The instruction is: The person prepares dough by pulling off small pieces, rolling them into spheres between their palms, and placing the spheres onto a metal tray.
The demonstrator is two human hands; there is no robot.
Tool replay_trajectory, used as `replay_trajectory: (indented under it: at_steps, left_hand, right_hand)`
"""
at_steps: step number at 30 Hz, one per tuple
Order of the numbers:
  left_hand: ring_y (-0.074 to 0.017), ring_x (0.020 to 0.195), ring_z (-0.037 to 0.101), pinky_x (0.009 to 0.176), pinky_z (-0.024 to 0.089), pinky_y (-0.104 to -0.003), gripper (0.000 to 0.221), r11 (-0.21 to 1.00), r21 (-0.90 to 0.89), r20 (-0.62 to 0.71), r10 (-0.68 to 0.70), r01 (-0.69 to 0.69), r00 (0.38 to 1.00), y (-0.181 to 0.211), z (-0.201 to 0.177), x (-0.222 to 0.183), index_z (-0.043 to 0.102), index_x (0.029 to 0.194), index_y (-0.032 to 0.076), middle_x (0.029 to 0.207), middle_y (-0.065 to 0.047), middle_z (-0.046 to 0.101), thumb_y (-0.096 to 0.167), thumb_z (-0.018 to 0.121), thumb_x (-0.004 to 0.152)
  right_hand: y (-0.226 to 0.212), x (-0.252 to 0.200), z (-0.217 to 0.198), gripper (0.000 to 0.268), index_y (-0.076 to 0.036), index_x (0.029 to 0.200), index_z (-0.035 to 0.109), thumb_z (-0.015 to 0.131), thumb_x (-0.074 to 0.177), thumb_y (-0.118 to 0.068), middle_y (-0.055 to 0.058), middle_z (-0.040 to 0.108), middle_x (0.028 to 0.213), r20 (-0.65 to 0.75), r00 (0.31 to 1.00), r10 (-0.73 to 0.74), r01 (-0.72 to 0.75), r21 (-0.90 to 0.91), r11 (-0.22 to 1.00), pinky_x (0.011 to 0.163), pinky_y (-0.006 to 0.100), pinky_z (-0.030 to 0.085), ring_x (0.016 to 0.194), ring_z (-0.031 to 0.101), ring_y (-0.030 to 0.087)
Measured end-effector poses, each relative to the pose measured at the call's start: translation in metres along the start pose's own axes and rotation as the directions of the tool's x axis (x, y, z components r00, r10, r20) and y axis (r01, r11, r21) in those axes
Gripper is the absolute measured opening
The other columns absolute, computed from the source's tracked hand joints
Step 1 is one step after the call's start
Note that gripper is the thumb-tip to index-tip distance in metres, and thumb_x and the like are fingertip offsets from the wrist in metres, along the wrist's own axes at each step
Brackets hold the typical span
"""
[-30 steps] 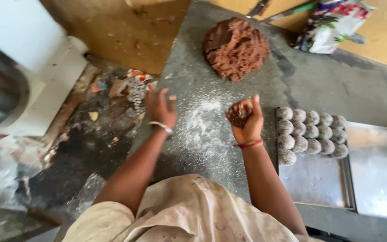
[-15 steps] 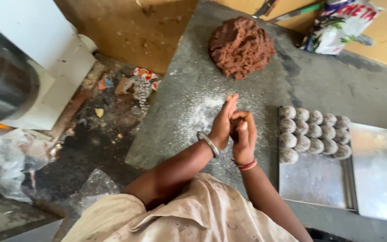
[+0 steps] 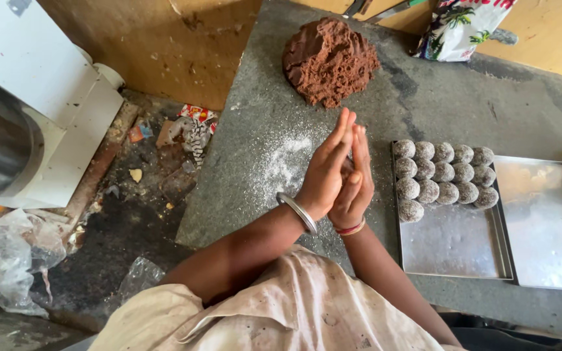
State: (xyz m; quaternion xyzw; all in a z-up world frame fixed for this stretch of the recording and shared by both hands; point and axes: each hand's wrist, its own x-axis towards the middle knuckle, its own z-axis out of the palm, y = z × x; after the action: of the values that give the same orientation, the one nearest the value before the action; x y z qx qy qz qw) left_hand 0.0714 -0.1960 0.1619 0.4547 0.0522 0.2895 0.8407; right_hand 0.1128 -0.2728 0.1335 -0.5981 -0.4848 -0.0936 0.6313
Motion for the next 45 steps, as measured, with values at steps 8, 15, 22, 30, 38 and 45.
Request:
replay_trajectory:
  at_steps: [8,15,22,30,38,45]
  left_hand:
    - [-0.0251,0.16,0.02,0.124,0.023,-0.035,0.087,0.978,-0.007,0.085,-0.206,0.207,0.975,-0.035,-0.042,-0.015,0.026,0.163,0.002,0.173,-0.015,0.023,0.06,0.045,0.102]
    - [-0.0291,0.117,0.062,0.096,0.051,-0.039,0.099,0.515,-0.772,0.297,-0.226,0.373,0.928,-0.057,-0.066,-0.063,0.044,0.153,-0.007,0.136,-0.021,0.063,0.077,0.025,0.103]
    - [-0.0248,0.095,0.071,0.089,0.061,-0.037,0.063,0.757,-0.634,-0.245,-0.393,0.16,0.886,-0.041,-0.077,-0.04,0.067,0.111,0.005,0.096,-0.013,0.073,0.062,0.041,0.101]
    - [-0.0193,0.08,0.066,0.071,0.06,-0.028,0.037,0.79,-0.596,-0.28,-0.376,0.147,0.883,-0.055,-0.109,-0.015,0.066,0.101,0.002,0.088,-0.011,0.068,0.037,0.056,0.106]
    - [-0.0192,0.079,0.065,0.069,0.057,-0.029,0.036,0.739,-0.609,-0.295,-0.546,0.286,0.784,-0.074,-0.145,-0.014,0.065,0.106,0.001,0.087,-0.011,0.067,0.036,0.056,0.103]
    - [-0.0227,0.08,0.066,0.07,0.058,-0.031,0.038,0.683,-0.682,-0.325,-0.603,0.261,0.728,-0.094,-0.168,-0.007,0.064,0.103,-0.002,0.087,-0.014,0.067,0.035,0.053,0.104]
  right_hand:
    - [-0.017,-0.004,-0.005,0.08,0.0,0.165,0.019,0.033,0.111,-0.058,0.017,0.033,0.17,-0.013,0.995,0.102,-0.089,0.392,0.916,0.133,0.041,0.025,0.159,0.033,0.027]
    - [0.001,-0.014,0.007,0.024,-0.001,0.114,0.065,0.057,0.113,-0.024,0.016,0.063,0.138,-0.024,0.978,0.206,-0.2,0.143,0.969,0.112,0.037,0.046,0.127,0.058,0.022]
    - [0.011,-0.009,-0.005,0.017,0.0,0.11,0.066,0.073,0.097,-0.008,0.011,0.069,0.115,0.074,0.995,0.068,-0.063,-0.074,0.995,0.096,0.032,0.053,0.108,0.066,0.019]
    - [0.157,-0.013,-0.015,0.012,-0.007,0.103,0.076,0.075,0.093,-0.013,0.007,0.079,0.099,0.186,0.852,0.489,-0.395,-0.385,0.834,0.077,0.029,0.059,0.086,0.076,0.015]
    - [0.301,0.052,0.008,0.039,-0.004,0.116,0.071,0.084,0.081,-0.016,0.02,0.073,0.109,0.211,0.87,0.446,-0.242,-0.606,0.758,0.085,0.043,0.057,0.099,0.072,0.034]
    - [0.311,0.061,0.06,0.044,-0.004,0.11,0.074,0.087,0.07,-0.016,0.022,0.073,0.109,0.209,0.914,0.348,-0.129,-0.662,0.738,0.085,0.048,0.055,0.096,0.067,0.043]
